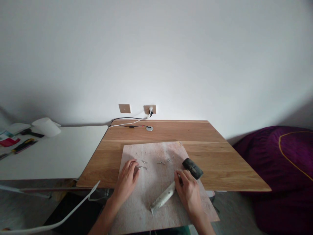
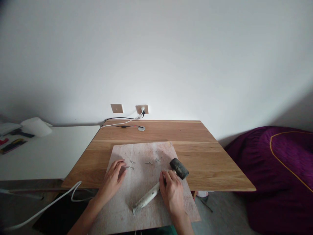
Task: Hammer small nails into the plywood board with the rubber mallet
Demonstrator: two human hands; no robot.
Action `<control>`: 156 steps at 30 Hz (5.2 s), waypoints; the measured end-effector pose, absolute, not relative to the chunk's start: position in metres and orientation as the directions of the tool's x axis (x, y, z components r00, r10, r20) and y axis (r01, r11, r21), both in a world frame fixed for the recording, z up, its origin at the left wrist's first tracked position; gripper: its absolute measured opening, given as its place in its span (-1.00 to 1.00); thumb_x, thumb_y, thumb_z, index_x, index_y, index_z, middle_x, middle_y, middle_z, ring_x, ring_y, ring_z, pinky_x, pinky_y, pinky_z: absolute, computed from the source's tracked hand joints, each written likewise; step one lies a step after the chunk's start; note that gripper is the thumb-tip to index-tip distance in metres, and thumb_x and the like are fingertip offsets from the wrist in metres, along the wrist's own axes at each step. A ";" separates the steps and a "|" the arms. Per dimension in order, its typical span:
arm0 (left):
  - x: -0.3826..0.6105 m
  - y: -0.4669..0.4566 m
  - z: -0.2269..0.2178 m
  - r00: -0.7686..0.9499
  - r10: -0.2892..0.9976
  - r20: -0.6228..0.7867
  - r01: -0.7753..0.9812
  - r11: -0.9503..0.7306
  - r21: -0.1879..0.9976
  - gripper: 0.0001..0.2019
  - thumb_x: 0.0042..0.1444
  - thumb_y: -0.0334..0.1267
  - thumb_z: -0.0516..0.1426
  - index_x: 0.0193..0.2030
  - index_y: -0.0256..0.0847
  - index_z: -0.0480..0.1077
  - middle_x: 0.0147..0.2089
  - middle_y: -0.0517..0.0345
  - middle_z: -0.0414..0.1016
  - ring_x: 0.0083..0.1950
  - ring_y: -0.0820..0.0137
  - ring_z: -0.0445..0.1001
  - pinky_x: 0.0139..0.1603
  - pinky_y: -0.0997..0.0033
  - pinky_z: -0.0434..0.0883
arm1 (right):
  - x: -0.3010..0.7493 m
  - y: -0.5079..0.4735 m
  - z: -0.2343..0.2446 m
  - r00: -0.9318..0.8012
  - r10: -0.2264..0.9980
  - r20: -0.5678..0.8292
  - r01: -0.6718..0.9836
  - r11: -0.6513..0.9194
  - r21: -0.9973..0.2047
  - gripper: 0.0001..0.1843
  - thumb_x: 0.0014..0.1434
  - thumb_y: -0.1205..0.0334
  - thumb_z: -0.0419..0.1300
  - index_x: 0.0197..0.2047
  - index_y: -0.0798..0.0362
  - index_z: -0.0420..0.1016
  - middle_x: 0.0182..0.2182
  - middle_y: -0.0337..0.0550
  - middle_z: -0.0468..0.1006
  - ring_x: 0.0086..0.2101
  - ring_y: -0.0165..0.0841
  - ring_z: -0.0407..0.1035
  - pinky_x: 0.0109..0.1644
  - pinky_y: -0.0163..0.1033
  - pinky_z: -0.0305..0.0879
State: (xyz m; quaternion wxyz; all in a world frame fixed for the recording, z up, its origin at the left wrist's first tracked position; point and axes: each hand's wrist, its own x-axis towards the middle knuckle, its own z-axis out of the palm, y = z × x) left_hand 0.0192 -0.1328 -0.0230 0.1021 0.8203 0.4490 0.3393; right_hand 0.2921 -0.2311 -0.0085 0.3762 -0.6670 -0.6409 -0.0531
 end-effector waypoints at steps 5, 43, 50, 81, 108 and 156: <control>0.018 -0.131 -0.025 0.340 0.815 0.470 0.678 -0.559 0.477 -0.86 0.41 -0.25 0.03 -0.10 -0.13 0.41 0.11 -0.03 0.45 0.15 0.17 0.52 0.17 0.04 0.53 | 0.292 -0.231 -0.008 0.176 0.819 0.546 0.883 0.113 -0.455 -0.63 0.53 0.12 -0.02 -0.28 0.01 0.48 -0.40 -0.15 0.50 -0.39 -0.28 0.44 -0.25 -0.22 0.28; 0.027 -0.127 0.001 0.495 0.747 0.444 0.582 -0.664 0.469 -0.81 0.34 -0.36 0.07 -0.01 -0.10 0.47 0.03 0.00 0.58 0.07 0.19 0.56 0.11 0.08 0.54 | 0.295 -0.231 -0.011 0.178 0.840 0.512 0.848 0.132 -0.513 -0.72 0.49 0.27 0.05 -0.31 0.01 0.41 -0.38 -0.18 0.44 -0.38 -0.31 0.38 -0.23 -0.23 0.20; 0.105 -0.101 0.045 0.765 0.566 0.309 0.444 -0.810 0.384 -0.74 0.34 -0.41 0.12 0.11 -0.09 0.46 0.05 0.06 0.57 0.08 0.23 0.53 0.14 0.15 0.51 | 0.293 -0.230 -0.008 0.202 0.837 0.508 0.839 0.119 -0.531 -0.71 0.48 0.30 0.05 -0.32 0.02 0.42 -0.40 -0.18 0.44 -0.38 -0.32 0.38 -0.24 -0.24 0.17; -0.002 -0.103 0.023 0.374 0.892 0.252 0.730 -0.451 0.513 -0.59 0.33 0.14 0.00 -0.39 -0.10 0.31 -0.49 0.23 0.45 -0.45 0.34 0.48 -0.36 0.43 0.39 | 0.296 -0.232 -0.001 0.222 0.848 0.480 0.792 0.131 -0.596 -0.66 0.50 0.27 0.02 -0.37 0.02 0.39 -0.42 -0.19 0.42 -0.40 -0.35 0.38 -0.26 -0.27 0.20; -0.005 -0.112 0.021 0.371 0.893 0.255 0.681 -0.448 0.579 -0.60 0.25 0.16 0.10 -0.28 -0.11 0.58 -0.30 0.06 0.64 -0.31 0.24 0.60 -0.23 0.29 0.55 | 0.295 -0.231 -0.003 0.236 0.843 0.483 0.787 0.126 -0.604 -0.66 0.49 0.26 0.02 -0.36 0.01 0.40 -0.41 -0.18 0.43 -0.40 -0.35 0.37 -0.26 -0.26 0.21; 0.037 -0.102 0.009 0.446 0.857 0.258 0.701 -0.513 0.495 -0.84 0.27 -0.30 0.08 -0.19 -0.13 0.52 -0.16 0.07 0.66 -0.14 0.25 0.62 -0.06 0.28 0.49 | 0.297 -0.233 -0.002 0.225 0.849 0.478 0.779 0.138 -0.611 -0.67 0.50 0.26 0.01 -0.33 0.01 0.42 -0.40 -0.16 0.45 -0.38 -0.33 0.39 -0.24 -0.26 0.20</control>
